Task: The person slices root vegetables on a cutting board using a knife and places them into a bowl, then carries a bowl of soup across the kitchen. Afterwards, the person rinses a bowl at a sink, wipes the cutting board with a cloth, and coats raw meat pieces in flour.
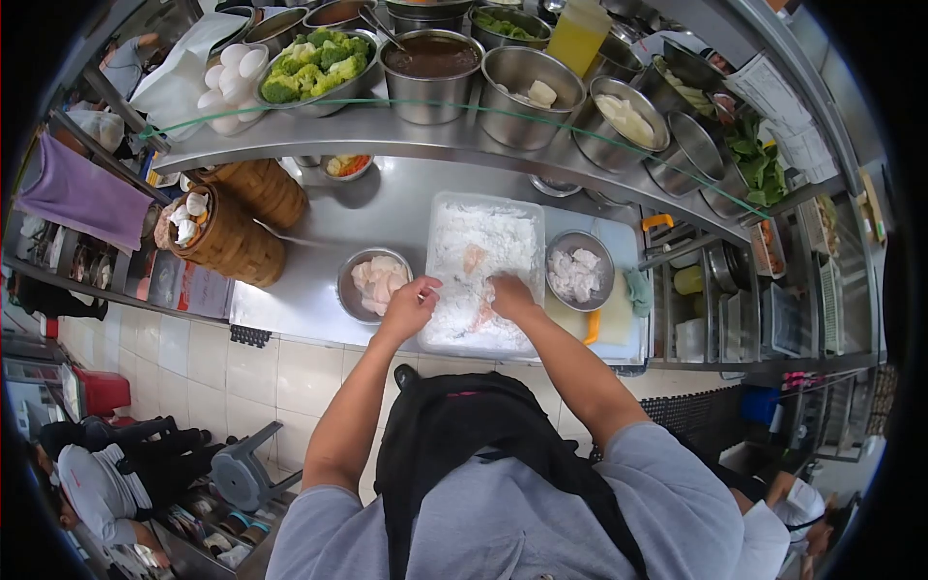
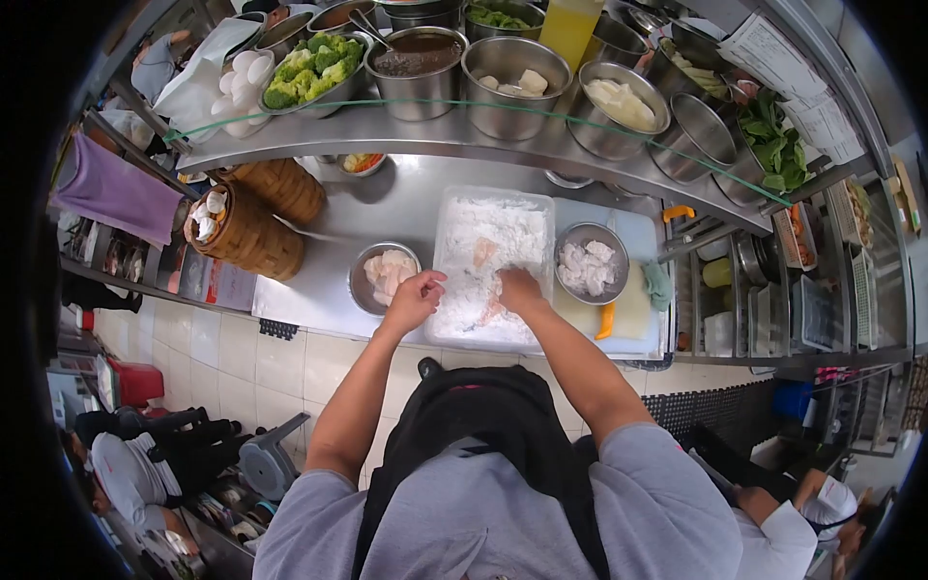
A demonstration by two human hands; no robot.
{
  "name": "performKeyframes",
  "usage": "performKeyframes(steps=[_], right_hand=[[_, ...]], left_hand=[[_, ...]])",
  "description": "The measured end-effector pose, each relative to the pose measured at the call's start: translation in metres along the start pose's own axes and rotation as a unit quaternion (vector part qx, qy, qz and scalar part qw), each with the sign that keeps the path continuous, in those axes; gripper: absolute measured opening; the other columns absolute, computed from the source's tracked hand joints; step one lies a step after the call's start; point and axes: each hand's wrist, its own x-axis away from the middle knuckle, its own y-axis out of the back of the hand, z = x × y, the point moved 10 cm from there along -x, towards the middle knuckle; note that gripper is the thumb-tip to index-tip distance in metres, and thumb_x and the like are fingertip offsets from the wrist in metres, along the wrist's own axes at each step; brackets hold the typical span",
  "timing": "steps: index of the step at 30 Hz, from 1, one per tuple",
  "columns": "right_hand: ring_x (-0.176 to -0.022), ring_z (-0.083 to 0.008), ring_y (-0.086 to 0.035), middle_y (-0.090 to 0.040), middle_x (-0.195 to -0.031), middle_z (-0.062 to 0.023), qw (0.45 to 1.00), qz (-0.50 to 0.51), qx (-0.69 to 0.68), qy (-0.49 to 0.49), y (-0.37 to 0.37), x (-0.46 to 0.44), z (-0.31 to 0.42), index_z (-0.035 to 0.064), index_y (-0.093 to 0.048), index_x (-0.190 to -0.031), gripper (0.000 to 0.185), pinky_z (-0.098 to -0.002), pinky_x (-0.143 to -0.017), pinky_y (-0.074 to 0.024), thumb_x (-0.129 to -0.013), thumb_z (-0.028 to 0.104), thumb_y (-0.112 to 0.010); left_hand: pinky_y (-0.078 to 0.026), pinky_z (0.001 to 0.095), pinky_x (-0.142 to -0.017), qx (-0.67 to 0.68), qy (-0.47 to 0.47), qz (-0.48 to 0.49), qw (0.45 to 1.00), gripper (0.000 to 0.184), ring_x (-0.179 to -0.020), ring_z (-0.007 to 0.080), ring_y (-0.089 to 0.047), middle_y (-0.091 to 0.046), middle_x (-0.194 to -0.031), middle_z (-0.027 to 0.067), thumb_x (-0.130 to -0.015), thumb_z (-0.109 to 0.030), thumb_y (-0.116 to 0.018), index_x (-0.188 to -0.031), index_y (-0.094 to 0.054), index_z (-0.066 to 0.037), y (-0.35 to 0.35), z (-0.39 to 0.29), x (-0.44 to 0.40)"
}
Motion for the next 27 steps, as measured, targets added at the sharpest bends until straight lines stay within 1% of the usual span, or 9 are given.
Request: performKeyframes(steps=[3, 6, 10, 12, 16, 19, 22, 24, 27], right_hand=[[-0.129, -0.0386, -0.052, -0.055, -0.138, -0.0211, 0.998, 0.048, -0.022, -0.025, 0.0, -0.01, -0.003, 0.0047, -0.057, -0.136, 0.055, -0.0444, -0.106, -0.0459, -0.081, 0.007, -0.063], [-0.126, -0.0365, -0.055, -0.059, -0.133, -0.0191, 0.996, -0.07, -0.042, -0.033, 0.032, -0.017, -0.008, 0.004, -0.058, -0.134, 0.054, -0.0434, -0.104, -0.0472, -0.081, 0.006, -0.063], [-0.123, -0.0378, -0.057, -0.06, -0.13, -0.0202, 0.999, 0.014, 0.027, 0.03, 0.012, -0.034, 0.0, 0.0018, -0.057, -0.134, 0.056, -0.0432, -0.104, -0.0471, -0.08, 0.013, -0.067], [-0.121, -0.0372, -0.057, -0.06, -0.129, -0.02, 0.982, -0.169, -0.083, -0.018, 0.035, -0.052, -0.012, 0.0014, -0.058, -0.133, 0.058, -0.044, -0.104, -0.0472, -0.079, 0.017, -0.07], [-0.124, -0.0344, -0.057, -0.06, -0.13, -0.0213, 0.983, -0.125, -0.093, -0.093, 0.012, -0.075, -0.014, 0.0024, -0.056, -0.135, 0.063, -0.0417, -0.106, -0.0469, -0.079, 0.025, -0.073], [-0.121, -0.0345, -0.058, -0.06, -0.128, -0.0213, 0.973, -0.201, -0.113, 0.015, 0.028, -0.066, 0.018, 0.0033, -0.057, -0.135, 0.063, -0.0418, -0.105, -0.047, -0.078, 0.023, -0.073], [-0.122, -0.0358, -0.057, -0.06, -0.13, -0.0227, 0.981, -0.139, -0.129, 0.039, 0.037, -0.056, 0.028, 0.004, -0.057, -0.135, 0.063, -0.0414, -0.106, -0.0458, -0.076, 0.02, -0.073], [-0.124, -0.0372, -0.056, -0.056, -0.136, -0.0232, 0.988, 0.002, 0.005, 0.155, 0.007, -0.052, 0.046, 0.0053, -0.057, -0.135, 0.063, -0.0401, -0.106, -0.0458, -0.075, 0.018, -0.072], [-0.131, -0.0373, -0.051, -0.052, -0.144, -0.0221, 0.996, 0.029, -0.057, 0.061, 0.005, -0.04, 0.026, 0.0071, -0.056, -0.138, 0.072, -0.0406, -0.112, -0.0409, -0.071, 0.022, -0.079]], left_hand=[[-0.057, 0.0275, -0.064, 0.011, -0.003, 0.005, 1.0, 0.025, -0.072, 0.0117, -0.064, -0.067, -0.09, 0.0065, -0.094, -0.006, -0.06, -0.119, -0.064, -0.003, 0.0, -0.001, 0.0], [-0.055, 0.0347, -0.074, 0.014, 0.012, -0.008, 1.0, 0.026, -0.078, 0.022, -0.07, -0.073, -0.091, 0.0125, -0.091, -0.008, -0.061, -0.115, -0.067, -0.006, 0.003, -0.001, 0.001], [-0.055, 0.0343, -0.073, 0.008, -0.006, -0.017, 1.0, 0.025, -0.077, 0.0214, -0.07, -0.073, -0.091, 0.0121, -0.091, -0.008, -0.06, -0.115, -0.067, -0.005, 0.004, 0.0, 0.001], [-0.055, 0.0341, -0.073, 0.015, 0.013, -0.012, 1.0, 0.025, -0.076, 0.0209, -0.07, -0.072, -0.09, 0.0118, -0.091, -0.008, -0.06, -0.115, -0.067, -0.005, 0.003, 0.001, 0.002], [-0.055, 0.0339, -0.072, 0.012, 0.009, -0.011, 1.0, 0.025, -0.076, 0.0205, -0.07, -0.072, -0.089, 0.0113, -0.091, -0.007, -0.061, -0.115, -0.067, -0.005, 0.002, 0.0, 0.002], [-0.056, 0.034, -0.072, 0.009, 0.009, -0.009, 1.0, 0.024, -0.076, 0.0206, -0.07, -0.072, -0.089, 0.0118, -0.091, -0.007, -0.061, -0.114, -0.068, -0.005, 0.003, -0.001, 0.001], [-0.056, 0.0344, -0.073, 0.017, 0.012, -0.013, 1.0, 0.023, -0.076, 0.0213, -0.07, -0.073, -0.089, 0.0126, -0.091, -0.007, -0.062, -0.113, -0.068, -0.005, 0.001, 0.002, 0.003], [-0.056, 0.0351, -0.073, -0.006, -0.005, -0.014, 1.0, 0.023, -0.077, 0.0224, -0.07, -0.073, -0.09, 0.0133, -0.09, -0.007, -0.063, -0.113, -0.068, -0.005, 0.002, -0.001, 0.001], [-0.056, 0.0283, -0.064, -0.021, -0.012, -0.001, 1.0, 0.024, -0.07, 0.0113, -0.062, -0.069, -0.09, 0.0068, -0.094, -0.004, -0.059, -0.117, -0.065, -0.003, 0.001, -0.005, 0.001]])
